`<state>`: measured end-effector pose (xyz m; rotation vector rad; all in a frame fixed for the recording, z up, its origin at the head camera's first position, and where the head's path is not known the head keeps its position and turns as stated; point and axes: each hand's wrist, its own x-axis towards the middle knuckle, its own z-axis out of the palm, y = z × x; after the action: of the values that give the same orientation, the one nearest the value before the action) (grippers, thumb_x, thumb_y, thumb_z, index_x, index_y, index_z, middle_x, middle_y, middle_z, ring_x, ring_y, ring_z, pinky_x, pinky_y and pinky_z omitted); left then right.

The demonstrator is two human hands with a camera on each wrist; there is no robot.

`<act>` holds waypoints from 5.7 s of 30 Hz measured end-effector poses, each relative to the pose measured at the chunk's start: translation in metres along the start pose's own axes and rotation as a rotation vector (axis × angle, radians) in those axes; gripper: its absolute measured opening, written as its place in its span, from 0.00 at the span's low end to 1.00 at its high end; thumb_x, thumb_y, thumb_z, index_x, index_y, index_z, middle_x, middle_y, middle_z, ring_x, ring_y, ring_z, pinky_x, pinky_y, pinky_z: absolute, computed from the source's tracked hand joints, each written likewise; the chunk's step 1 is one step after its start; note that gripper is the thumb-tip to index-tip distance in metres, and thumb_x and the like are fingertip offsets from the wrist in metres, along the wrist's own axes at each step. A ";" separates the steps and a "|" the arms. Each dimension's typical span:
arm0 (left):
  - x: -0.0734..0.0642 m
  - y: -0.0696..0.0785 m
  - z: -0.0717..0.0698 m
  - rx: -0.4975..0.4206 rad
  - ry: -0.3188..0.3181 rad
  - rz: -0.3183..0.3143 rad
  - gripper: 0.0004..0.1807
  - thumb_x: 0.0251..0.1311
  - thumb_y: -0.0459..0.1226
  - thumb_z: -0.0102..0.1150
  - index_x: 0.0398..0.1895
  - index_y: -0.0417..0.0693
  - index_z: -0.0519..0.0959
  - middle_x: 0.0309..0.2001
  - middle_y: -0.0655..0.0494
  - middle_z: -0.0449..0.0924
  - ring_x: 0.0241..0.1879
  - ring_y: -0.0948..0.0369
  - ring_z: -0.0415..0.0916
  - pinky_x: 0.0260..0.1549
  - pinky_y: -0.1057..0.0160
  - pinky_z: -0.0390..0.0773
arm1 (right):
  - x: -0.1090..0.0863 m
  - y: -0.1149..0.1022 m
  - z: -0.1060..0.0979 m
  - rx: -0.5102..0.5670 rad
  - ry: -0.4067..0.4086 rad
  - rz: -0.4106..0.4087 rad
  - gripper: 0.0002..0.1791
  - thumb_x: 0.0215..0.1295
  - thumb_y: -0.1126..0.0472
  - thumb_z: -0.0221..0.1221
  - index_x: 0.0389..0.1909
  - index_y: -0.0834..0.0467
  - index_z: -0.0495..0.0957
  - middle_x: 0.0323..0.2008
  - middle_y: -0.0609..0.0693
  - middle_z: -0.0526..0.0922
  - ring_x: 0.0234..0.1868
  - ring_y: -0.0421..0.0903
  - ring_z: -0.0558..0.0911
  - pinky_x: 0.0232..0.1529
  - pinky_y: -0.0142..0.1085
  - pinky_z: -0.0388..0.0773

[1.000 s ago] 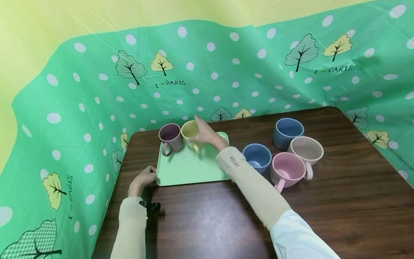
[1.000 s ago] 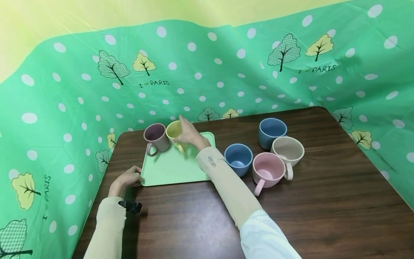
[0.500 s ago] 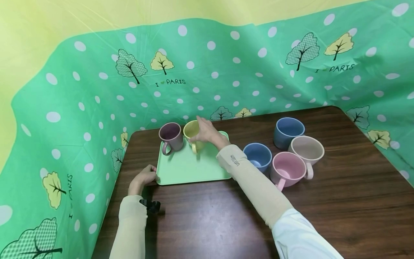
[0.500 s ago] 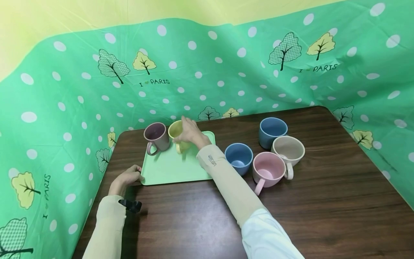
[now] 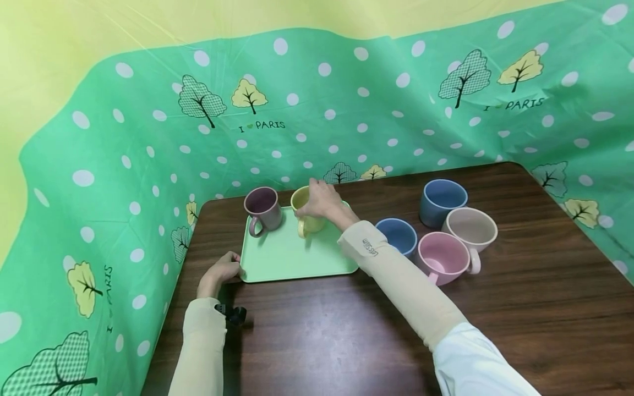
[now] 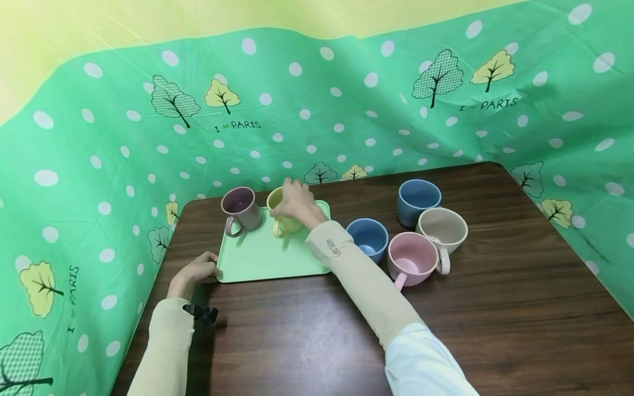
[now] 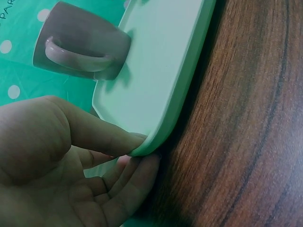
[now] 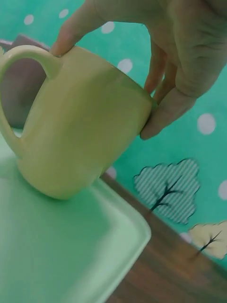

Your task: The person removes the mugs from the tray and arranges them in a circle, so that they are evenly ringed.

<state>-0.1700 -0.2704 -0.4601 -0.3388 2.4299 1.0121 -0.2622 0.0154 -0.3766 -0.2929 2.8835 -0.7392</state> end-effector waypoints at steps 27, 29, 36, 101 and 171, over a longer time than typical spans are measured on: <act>0.000 -0.001 0.000 -0.007 -0.011 0.010 0.17 0.53 0.28 0.50 0.47 0.35 0.62 0.43 0.42 0.64 0.43 0.50 0.65 0.42 0.57 0.67 | -0.028 0.043 -0.072 -0.152 0.013 0.194 0.44 0.46 0.32 0.63 0.51 0.64 0.65 0.41 0.58 0.73 0.46 0.57 0.73 0.48 0.48 0.71; 0.000 -0.002 0.000 -0.002 -0.011 0.009 0.17 0.53 0.28 0.50 0.47 0.35 0.62 0.43 0.42 0.64 0.43 0.50 0.65 0.42 0.57 0.67 | -0.029 0.048 -0.074 -0.163 0.012 0.203 0.45 0.46 0.32 0.62 0.51 0.65 0.64 0.43 0.59 0.73 0.48 0.58 0.72 0.50 0.49 0.71; 0.002 -0.003 0.000 0.013 -0.006 0.009 0.17 0.53 0.29 0.51 0.47 0.35 0.62 0.43 0.42 0.65 0.44 0.50 0.65 0.44 0.56 0.67 | -0.033 0.062 -0.079 -0.140 -0.003 0.270 0.46 0.49 0.32 0.60 0.52 0.67 0.61 0.44 0.62 0.71 0.47 0.58 0.71 0.51 0.51 0.69; 0.000 0.000 0.000 0.015 0.003 0.030 0.16 0.53 0.28 0.51 0.45 0.34 0.63 0.43 0.42 0.65 0.44 0.50 0.66 0.43 0.56 0.67 | -0.050 0.079 -0.066 -0.282 -0.090 0.422 0.42 0.51 0.29 0.58 0.41 0.68 0.71 0.41 0.63 0.75 0.42 0.53 0.77 0.34 0.40 0.78; -0.004 -0.003 0.003 -0.068 0.002 0.035 0.16 0.53 0.26 0.49 0.46 0.34 0.63 0.42 0.42 0.65 0.40 0.51 0.67 0.38 0.60 0.71 | 0.028 -0.014 0.034 0.287 -0.040 -0.244 0.51 0.57 0.41 0.63 0.74 0.56 0.47 0.73 0.56 0.52 0.73 0.52 0.55 0.69 0.47 0.57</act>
<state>-0.1643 -0.2702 -0.4624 -0.3216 2.4155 1.1120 -0.2810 -0.0186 -0.4017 -0.6197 2.6832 -1.1578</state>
